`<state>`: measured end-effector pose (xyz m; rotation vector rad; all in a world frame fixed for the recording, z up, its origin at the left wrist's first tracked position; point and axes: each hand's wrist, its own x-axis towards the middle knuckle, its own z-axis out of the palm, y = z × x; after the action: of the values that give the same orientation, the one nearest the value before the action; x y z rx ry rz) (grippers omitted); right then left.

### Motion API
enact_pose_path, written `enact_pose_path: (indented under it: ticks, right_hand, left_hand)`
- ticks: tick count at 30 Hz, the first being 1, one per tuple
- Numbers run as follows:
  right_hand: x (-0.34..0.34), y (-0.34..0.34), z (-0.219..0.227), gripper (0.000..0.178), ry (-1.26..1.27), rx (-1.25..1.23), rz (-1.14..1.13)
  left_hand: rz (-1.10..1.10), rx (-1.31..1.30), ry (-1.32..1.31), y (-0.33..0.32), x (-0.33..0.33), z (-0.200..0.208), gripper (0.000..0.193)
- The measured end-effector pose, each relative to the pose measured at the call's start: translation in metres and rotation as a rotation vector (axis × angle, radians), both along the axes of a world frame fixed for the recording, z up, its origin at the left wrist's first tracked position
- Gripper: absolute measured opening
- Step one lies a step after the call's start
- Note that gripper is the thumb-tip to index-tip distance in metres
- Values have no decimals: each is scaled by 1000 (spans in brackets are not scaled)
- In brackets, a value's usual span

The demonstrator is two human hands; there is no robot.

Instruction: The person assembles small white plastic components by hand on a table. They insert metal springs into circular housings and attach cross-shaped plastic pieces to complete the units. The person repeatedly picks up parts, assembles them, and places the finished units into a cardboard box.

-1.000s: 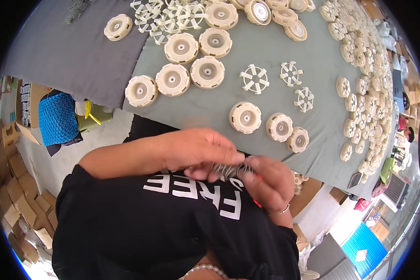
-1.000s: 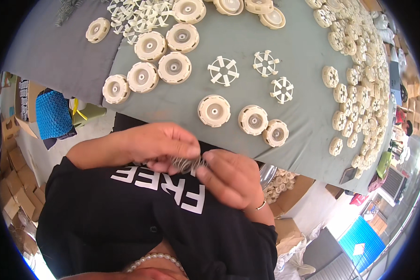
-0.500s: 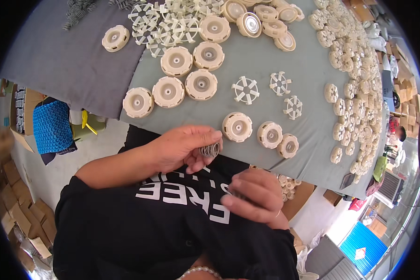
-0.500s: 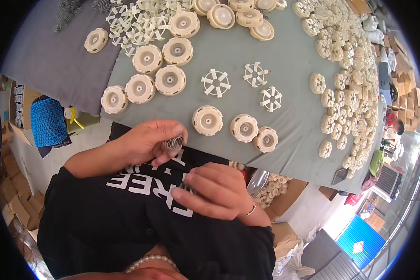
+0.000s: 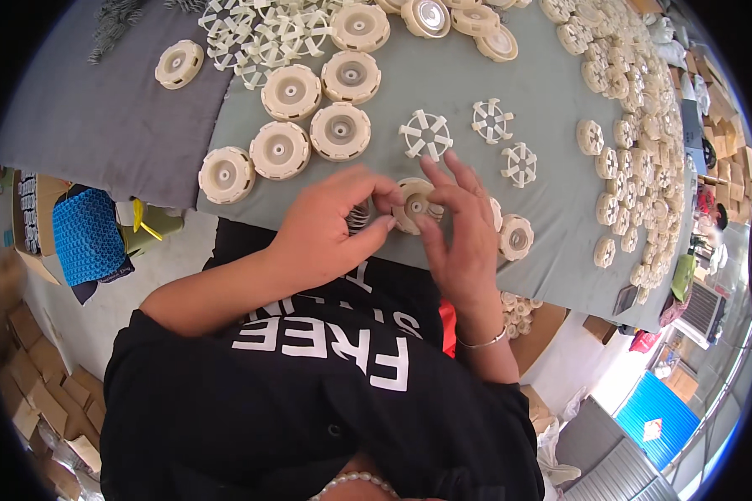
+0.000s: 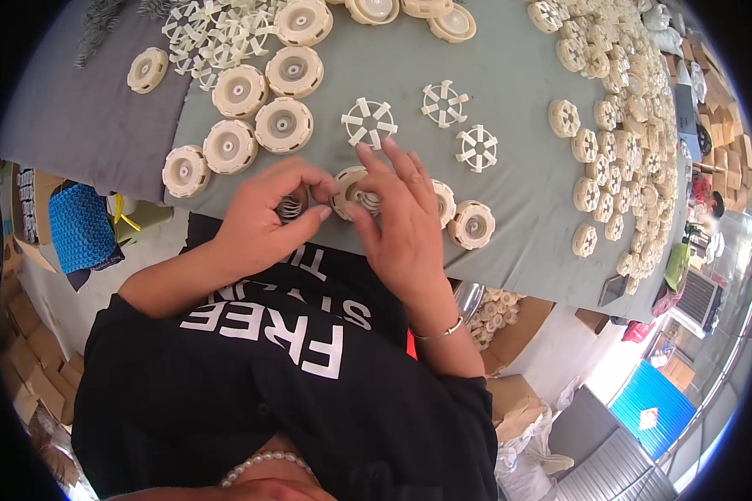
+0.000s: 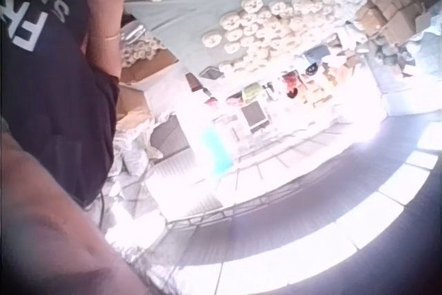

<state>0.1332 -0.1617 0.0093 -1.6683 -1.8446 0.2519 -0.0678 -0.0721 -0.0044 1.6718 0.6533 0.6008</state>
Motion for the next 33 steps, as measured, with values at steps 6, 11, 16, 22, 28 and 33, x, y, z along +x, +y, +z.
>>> enact_pose_path:
  ticks: [6,11,16,22,28,33]
  right_hand:
    - [-10,2,-1,36,-205,-86,-70]
    - [22,12,27,35,-284,-79,24]
    - [114,112,28,44,-272,43,-159]
    - [134,202,-3,46,-287,-36,-57]
    - [147,166,2,41,-207,-55,144]
    - [167,139,15,39,-39,-112,151]
  left_hand:
    - [35,167,170,-5,5,-1,49]
    - [-1,288,142,-2,8,10,67]
    - [32,734,215,72,55,40,39]
    - [109,1021,742,167,130,18,21]
    - [-226,963,756,164,113,23,27]
    - [-241,534,709,162,102,51,52]
